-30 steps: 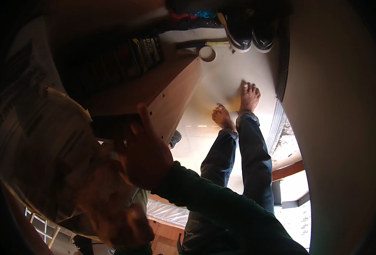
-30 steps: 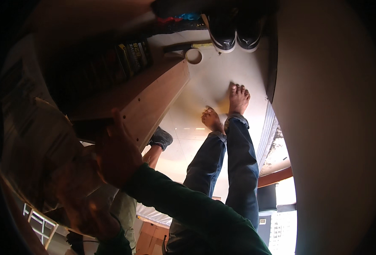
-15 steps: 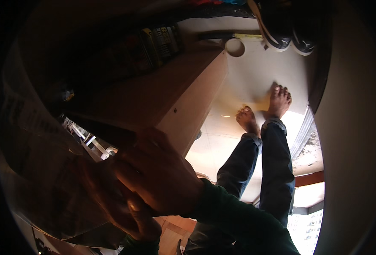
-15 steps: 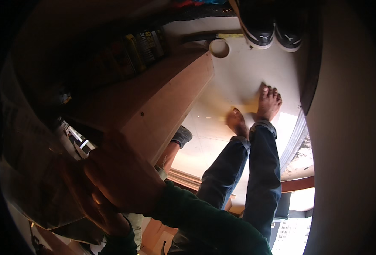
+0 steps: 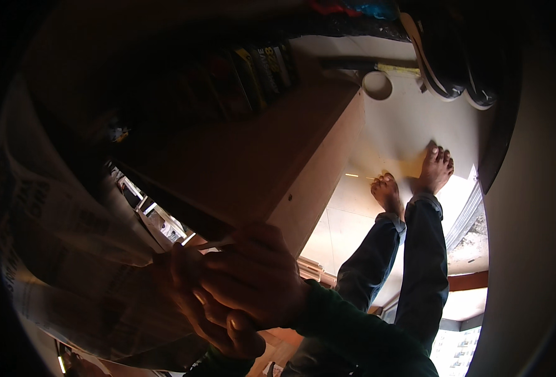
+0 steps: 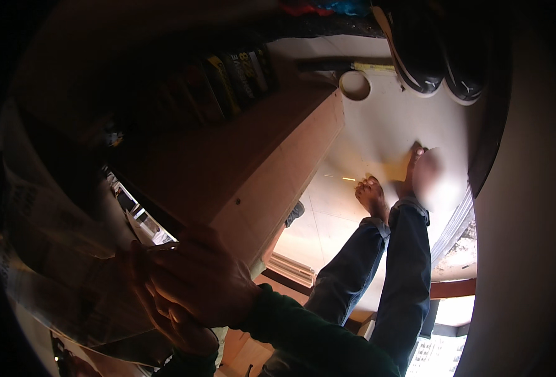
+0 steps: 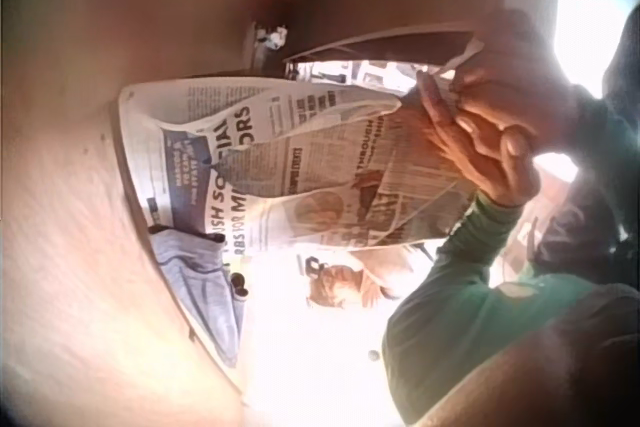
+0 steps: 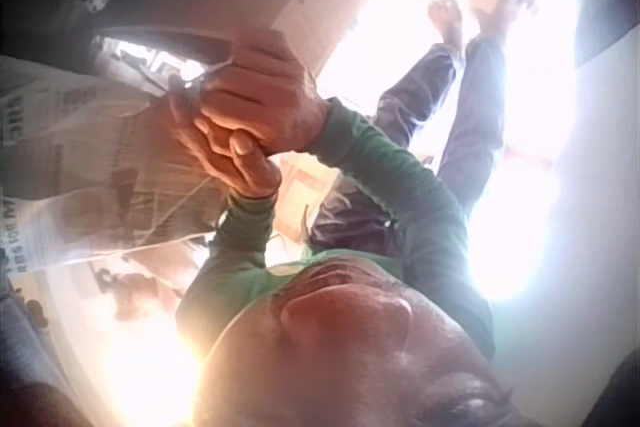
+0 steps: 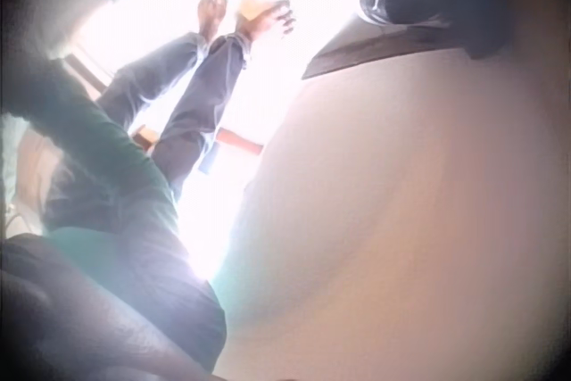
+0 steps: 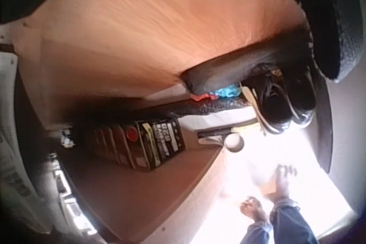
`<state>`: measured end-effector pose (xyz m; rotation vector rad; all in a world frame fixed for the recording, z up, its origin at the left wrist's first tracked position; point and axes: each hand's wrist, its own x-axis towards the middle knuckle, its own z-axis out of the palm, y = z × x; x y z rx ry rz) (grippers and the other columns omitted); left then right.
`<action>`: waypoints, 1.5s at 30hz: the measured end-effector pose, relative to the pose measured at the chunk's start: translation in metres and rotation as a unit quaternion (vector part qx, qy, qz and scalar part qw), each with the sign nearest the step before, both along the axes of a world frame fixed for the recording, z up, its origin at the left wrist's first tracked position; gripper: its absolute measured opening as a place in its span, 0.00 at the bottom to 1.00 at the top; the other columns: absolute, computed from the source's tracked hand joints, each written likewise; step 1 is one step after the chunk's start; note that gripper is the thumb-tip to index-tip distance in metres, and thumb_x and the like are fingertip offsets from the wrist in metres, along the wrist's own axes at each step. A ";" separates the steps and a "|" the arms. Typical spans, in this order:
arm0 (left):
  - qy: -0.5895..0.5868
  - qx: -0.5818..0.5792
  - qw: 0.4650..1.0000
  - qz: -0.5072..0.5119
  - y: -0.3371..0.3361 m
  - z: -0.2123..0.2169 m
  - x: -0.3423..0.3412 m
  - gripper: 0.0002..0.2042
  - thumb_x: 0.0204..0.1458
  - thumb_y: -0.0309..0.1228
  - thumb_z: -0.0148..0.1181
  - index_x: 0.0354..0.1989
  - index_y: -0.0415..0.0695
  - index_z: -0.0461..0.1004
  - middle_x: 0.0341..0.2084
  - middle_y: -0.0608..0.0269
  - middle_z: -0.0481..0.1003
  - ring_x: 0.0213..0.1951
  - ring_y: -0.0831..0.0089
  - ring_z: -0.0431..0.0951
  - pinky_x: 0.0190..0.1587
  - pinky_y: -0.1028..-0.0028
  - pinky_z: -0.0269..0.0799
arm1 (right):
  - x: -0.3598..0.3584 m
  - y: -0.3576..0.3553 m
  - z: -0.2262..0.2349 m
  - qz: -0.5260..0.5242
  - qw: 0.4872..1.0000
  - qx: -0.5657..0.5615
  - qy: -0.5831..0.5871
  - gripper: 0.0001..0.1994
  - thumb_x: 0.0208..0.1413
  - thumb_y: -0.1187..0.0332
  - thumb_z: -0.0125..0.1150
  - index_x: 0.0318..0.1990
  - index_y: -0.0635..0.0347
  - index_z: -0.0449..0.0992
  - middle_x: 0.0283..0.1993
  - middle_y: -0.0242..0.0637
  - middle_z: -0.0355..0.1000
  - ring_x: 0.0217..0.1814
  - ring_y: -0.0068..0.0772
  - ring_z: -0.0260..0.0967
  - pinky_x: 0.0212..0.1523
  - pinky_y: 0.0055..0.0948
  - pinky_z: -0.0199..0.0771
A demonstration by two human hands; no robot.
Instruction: The person assembles a wooden cabinet by hand, picking up and fitting various wooden panels and planks together on the floor. They handle the pieces one at a time, aligning them to form the cabinet structure.
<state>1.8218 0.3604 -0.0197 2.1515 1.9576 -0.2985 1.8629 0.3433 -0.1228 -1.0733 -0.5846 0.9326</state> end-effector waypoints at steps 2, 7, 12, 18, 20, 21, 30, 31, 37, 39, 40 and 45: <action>0.017 -0.013 1.000 -0.009 0.001 0.003 -0.004 0.48 0.54 0.66 0.36 0.70 0.32 0.51 0.62 0.30 0.56 0.63 0.42 0.63 0.61 0.47 0.61 | 0.000 -0.002 0.001 0.009 1.000 -0.002 0.007 0.07 0.50 0.66 0.64 0.37 0.54 0.80 0.44 0.35 0.77 0.43 0.36 0.75 0.56 0.44 0.68; -0.004 -0.044 0.999 -0.007 0.007 0.007 -0.005 0.50 0.54 0.67 0.40 0.71 0.30 0.49 0.66 0.29 0.51 0.67 0.41 0.58 0.64 0.50 0.59 | 0.001 0.003 0.001 -0.008 1.000 -0.001 -0.013 0.06 0.49 0.64 0.67 0.33 0.54 0.81 0.38 0.35 0.79 0.35 0.35 0.75 0.51 0.40 0.69; -0.105 -0.037 0.993 0.041 0.009 0.000 0.002 0.54 0.53 0.67 0.48 0.71 0.27 0.44 0.67 0.30 0.52 0.68 0.45 0.58 0.66 0.55 0.57 | 0.003 0.001 -0.003 0.001 1.000 0.009 -0.011 0.07 0.48 0.62 0.68 0.30 0.54 0.80 0.37 0.34 0.79 0.35 0.35 0.76 0.50 0.39 0.71; -0.048 -0.042 0.998 0.007 0.009 0.008 -0.002 0.55 0.52 0.68 0.48 0.71 0.27 0.43 0.66 0.32 0.53 0.67 0.47 0.59 0.65 0.56 0.58 | 0.010 0.002 0.001 0.014 0.999 -0.003 -0.043 0.09 0.48 0.60 0.68 0.29 0.54 0.79 0.36 0.34 0.79 0.30 0.33 0.74 0.48 0.38 0.71; -0.048 -0.046 0.998 0.015 0.008 0.006 -0.001 0.55 0.52 0.69 0.47 0.71 0.27 0.43 0.66 0.32 0.53 0.67 0.47 0.59 0.65 0.56 0.58 | 0.007 0.002 -0.002 0.006 0.999 -0.004 -0.048 0.09 0.49 0.60 0.68 0.28 0.54 0.79 0.36 0.34 0.78 0.29 0.33 0.73 0.47 0.38 0.71; -0.049 -0.048 0.997 0.019 0.008 0.005 -0.001 0.55 0.52 0.69 0.47 0.71 0.28 0.43 0.66 0.32 0.53 0.67 0.47 0.59 0.65 0.56 0.58 | 0.006 0.001 -0.003 0.005 0.999 -0.003 -0.049 0.09 0.49 0.60 0.68 0.29 0.54 0.79 0.35 0.34 0.78 0.28 0.32 0.73 0.47 0.38 0.71; 0.004 -0.038 0.999 -0.018 0.000 0.009 -0.012 0.55 0.53 0.72 0.41 0.72 0.30 0.44 0.66 0.30 0.52 0.69 0.40 0.53 0.67 0.51 0.55 | 0.003 0.001 -0.002 -0.024 0.999 0.007 -0.043 0.05 0.46 0.69 0.67 0.27 0.58 0.76 0.32 0.35 0.73 0.27 0.31 0.70 0.51 0.39 0.72; 0.010 -0.040 0.999 -0.024 -0.001 0.009 -0.012 0.55 0.53 0.73 0.40 0.72 0.30 0.44 0.67 0.29 0.51 0.69 0.40 0.53 0.67 0.50 0.54 | 0.003 0.001 -0.001 -0.024 0.999 0.007 -0.045 0.05 0.46 0.69 0.67 0.27 0.58 0.76 0.31 0.35 0.73 0.27 0.31 0.69 0.51 0.39 0.72; 0.022 -0.023 0.999 -0.031 -0.005 0.011 -0.013 0.55 0.52 0.74 0.38 0.71 0.30 0.47 0.67 0.27 0.49 0.70 0.39 0.51 0.68 0.50 0.52 | 0.005 -0.003 0.003 0.005 0.999 0.001 -0.038 0.08 0.48 0.64 0.69 0.27 0.54 0.76 0.34 0.33 0.77 0.31 0.31 0.74 0.51 0.39 0.70; 0.003 -0.021 1.000 -0.011 -0.003 0.010 -0.011 0.55 0.52 0.74 0.37 0.71 0.30 0.48 0.67 0.26 0.48 0.70 0.39 0.51 0.68 0.50 0.52 | 0.006 -0.004 0.003 0.016 0.999 0.003 -0.029 0.08 0.48 0.64 0.69 0.27 0.54 0.76 0.33 0.34 0.77 0.31 0.31 0.75 0.52 0.39 0.70; 0.002 -0.028 1.000 -0.015 -0.003 0.010 -0.010 0.55 0.53 0.73 0.37 0.71 0.30 0.48 0.68 0.26 0.48 0.70 0.39 0.51 0.68 0.50 0.52 | 0.006 -0.005 0.003 0.019 0.999 0.003 -0.029 0.08 0.48 0.64 0.69 0.27 0.54 0.76 0.33 0.34 0.77 0.32 0.32 0.75 0.52 0.39 0.69; -0.017 -0.034 0.999 -0.017 -0.001 0.008 -0.010 0.54 0.53 0.73 0.38 0.71 0.30 0.48 0.68 0.25 0.46 0.70 0.38 0.50 0.68 0.50 0.52 | 0.007 -0.006 0.002 0.018 0.999 0.009 -0.029 0.08 0.47 0.64 0.69 0.27 0.55 0.77 0.34 0.35 0.77 0.32 0.33 0.75 0.52 0.39 0.70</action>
